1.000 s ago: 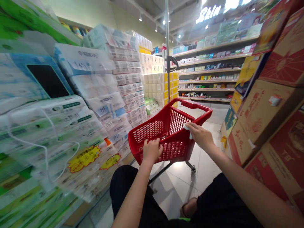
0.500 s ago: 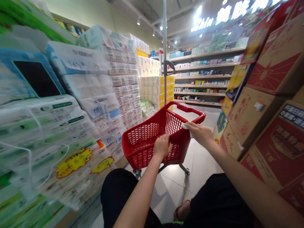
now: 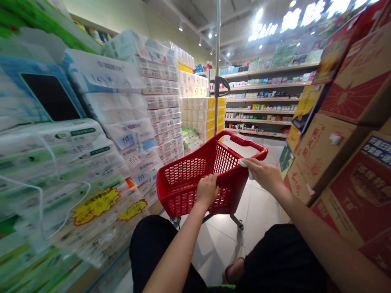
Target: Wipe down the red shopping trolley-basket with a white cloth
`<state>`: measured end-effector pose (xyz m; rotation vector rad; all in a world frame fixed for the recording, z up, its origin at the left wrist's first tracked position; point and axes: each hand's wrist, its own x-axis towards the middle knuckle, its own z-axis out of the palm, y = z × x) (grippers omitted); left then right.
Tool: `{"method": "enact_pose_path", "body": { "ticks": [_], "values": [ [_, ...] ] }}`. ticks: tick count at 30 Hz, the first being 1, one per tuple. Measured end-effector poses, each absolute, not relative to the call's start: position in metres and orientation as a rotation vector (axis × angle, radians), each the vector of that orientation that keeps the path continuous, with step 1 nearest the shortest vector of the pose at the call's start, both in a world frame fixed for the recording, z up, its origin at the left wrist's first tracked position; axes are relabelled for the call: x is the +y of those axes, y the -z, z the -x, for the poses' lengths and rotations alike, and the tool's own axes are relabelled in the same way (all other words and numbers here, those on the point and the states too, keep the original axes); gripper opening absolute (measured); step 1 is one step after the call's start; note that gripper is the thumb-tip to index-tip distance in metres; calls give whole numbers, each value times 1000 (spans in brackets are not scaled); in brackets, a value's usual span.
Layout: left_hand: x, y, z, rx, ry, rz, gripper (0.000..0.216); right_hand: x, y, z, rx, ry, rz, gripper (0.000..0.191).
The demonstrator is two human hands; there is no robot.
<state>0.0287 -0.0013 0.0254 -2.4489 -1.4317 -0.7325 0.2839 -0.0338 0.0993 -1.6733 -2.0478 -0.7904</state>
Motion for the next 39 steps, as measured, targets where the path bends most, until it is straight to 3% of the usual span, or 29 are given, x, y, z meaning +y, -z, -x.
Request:
{"method": "enact_pose_path", "body": {
  "ticks": [6, 13, 22, 30, 39],
  "values": [
    [0, -24, -30, -1460, 705, 2423, 38, -33, -112, -305, -1794, 788, 1788, 41],
    [-1, -23, -35, -1458, 720, 2403, 38, -40, -87, -257, -2105, 762, 1615, 46],
    [-4, -18, -38, -1454, 749, 2393, 38, -28, -112, -313, -1809, 772, 1798, 43],
    [-4, -18, -36, -1461, 750, 2393, 40, -43, -82, -254, -2210, 823, 1585, 53],
    [-8, -17, -36, -1486, 740, 2396, 37, -26, -113, -308, -1861, 852, 1821, 45]
  ]
}}
